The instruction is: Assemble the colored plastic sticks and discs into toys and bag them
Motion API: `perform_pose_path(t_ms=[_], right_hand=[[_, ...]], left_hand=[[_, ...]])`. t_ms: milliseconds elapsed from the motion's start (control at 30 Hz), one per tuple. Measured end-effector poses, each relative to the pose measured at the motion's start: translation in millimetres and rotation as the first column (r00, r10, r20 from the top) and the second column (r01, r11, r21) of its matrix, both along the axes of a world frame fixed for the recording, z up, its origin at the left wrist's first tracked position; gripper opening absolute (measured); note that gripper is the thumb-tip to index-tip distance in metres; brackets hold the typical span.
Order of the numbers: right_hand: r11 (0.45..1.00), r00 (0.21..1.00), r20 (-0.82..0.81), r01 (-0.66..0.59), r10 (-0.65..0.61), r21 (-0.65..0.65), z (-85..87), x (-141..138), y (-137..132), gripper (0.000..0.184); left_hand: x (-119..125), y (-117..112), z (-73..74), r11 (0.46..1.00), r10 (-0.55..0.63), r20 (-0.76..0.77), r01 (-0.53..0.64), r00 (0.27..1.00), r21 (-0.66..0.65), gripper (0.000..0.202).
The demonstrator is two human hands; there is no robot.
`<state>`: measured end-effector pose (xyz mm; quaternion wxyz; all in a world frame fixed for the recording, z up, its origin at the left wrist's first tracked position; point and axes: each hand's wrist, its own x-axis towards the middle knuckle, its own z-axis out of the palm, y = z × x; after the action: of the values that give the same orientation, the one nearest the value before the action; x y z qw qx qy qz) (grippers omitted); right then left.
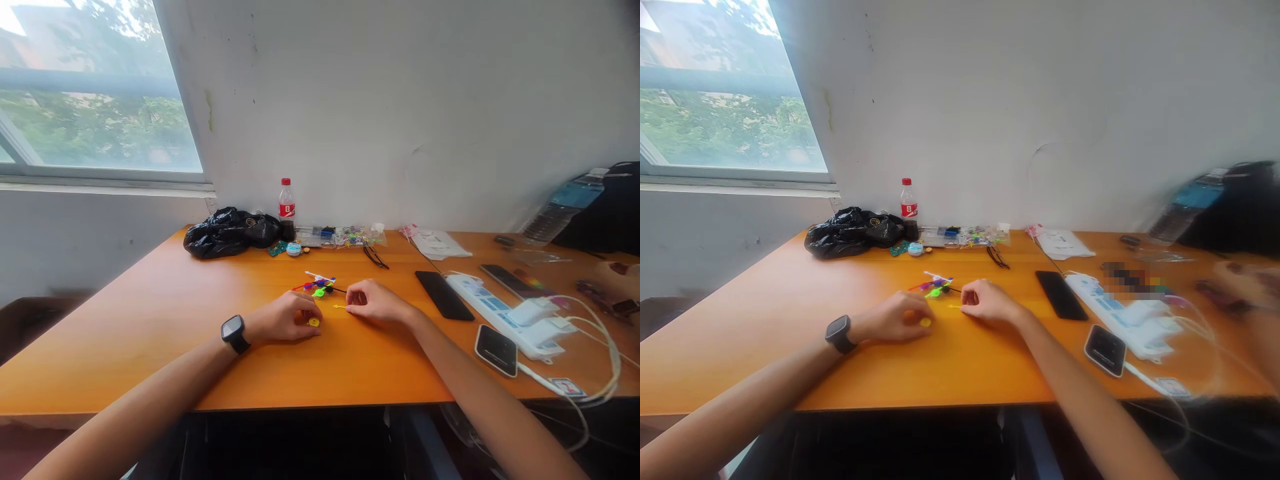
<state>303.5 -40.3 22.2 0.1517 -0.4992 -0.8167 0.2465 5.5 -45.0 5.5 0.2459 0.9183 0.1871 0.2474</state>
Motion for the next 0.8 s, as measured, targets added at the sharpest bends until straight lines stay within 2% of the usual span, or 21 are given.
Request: perform_pose_path(t_ms=[200, 467, 533, 667, 800], right_hand=[[1.000, 0.999, 0.045, -0.004, 0.003, 0.031, 3.1, 1, -2, 0.008], [0.997, 0.996, -0.049, -0.075, 0.075, 0.007, -4.8, -2, -2, 0.010], [0.996, 0.994, -0.064, -0.088, 0.089, 0.022, -7.0, -3, -1, 0.010], [0.993, 0.990, -0.087, -0.102, 0.107, 0.060, -9.2, -5, -1, 0.009], [0.988, 0.987, -0.117, -0.092, 0.107, 0.125, -8.5, -10, -3, 0.008]], left_hand=[[-2, 5, -0.5, 0.998, 0.050, 0.023, -0.050, 0.998, 0.023, 0.018], [-3, 4, 4.7, 0.992, 0.109, 0.016, -0.110, 0.994, 0.057, 0.024], [-3, 4, 5.8, 0.989, 0.139, 0.019, -0.139, 0.990, 0.042, 0.024], [-2, 4, 7.6, 0.982, 0.188, 0.011, -0.188, 0.982, 0.008, 0.038], [-2, 9, 3.5, 0.960, 0.277, 0.000, -0.276, 0.961, 0.054, 0.035]])
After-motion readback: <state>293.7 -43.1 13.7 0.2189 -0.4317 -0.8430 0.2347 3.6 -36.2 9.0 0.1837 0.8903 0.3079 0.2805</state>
